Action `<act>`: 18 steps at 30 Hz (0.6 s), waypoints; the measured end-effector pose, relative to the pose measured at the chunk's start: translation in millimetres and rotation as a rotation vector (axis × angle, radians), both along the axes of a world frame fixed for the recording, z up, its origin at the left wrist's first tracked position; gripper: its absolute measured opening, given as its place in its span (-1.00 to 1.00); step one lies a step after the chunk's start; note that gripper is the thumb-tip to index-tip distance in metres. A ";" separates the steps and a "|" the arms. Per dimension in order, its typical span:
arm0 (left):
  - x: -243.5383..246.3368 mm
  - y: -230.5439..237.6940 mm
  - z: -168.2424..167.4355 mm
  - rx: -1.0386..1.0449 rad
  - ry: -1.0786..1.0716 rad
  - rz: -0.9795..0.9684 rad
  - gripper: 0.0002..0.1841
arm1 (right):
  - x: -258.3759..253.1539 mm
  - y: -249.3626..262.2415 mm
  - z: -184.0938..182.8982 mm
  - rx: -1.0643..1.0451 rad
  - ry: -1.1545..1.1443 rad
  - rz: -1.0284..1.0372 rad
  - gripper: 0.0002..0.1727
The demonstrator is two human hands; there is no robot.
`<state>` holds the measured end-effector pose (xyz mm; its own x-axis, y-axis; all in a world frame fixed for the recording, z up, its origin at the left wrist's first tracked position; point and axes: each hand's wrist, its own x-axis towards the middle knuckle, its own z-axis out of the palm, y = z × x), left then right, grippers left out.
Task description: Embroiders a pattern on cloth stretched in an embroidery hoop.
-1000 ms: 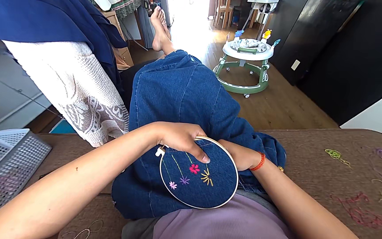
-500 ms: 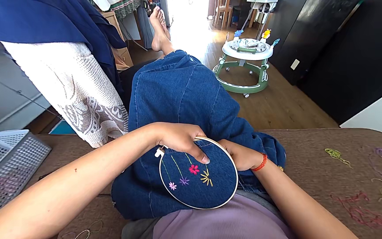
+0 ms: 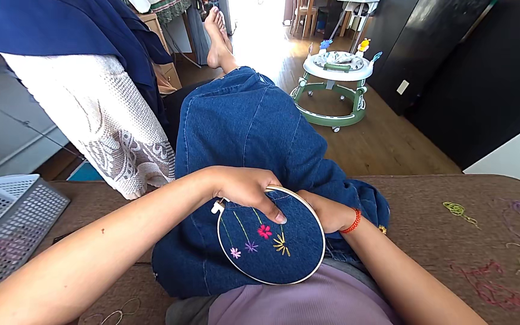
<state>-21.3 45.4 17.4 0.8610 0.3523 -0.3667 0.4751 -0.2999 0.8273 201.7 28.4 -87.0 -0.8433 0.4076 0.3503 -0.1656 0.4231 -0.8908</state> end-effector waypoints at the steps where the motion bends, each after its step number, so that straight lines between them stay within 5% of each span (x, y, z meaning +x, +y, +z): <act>1: -0.1 0.3 -0.4 0.004 -0.006 -0.009 -0.91 | 0.0 -0.5 0.1 0.007 -0.010 -0.013 -0.93; 18: 0.6 -0.2 0.7 0.009 0.013 -0.001 -0.89 | 3.1 0.5 -2.3 0.003 0.002 -0.013 -0.93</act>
<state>-20.7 45.1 18.1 0.8564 0.3550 -0.3749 0.4858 -0.3078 0.8181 204.8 29.0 -89.3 -0.8371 0.4177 0.3532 -0.1615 0.4282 -0.8892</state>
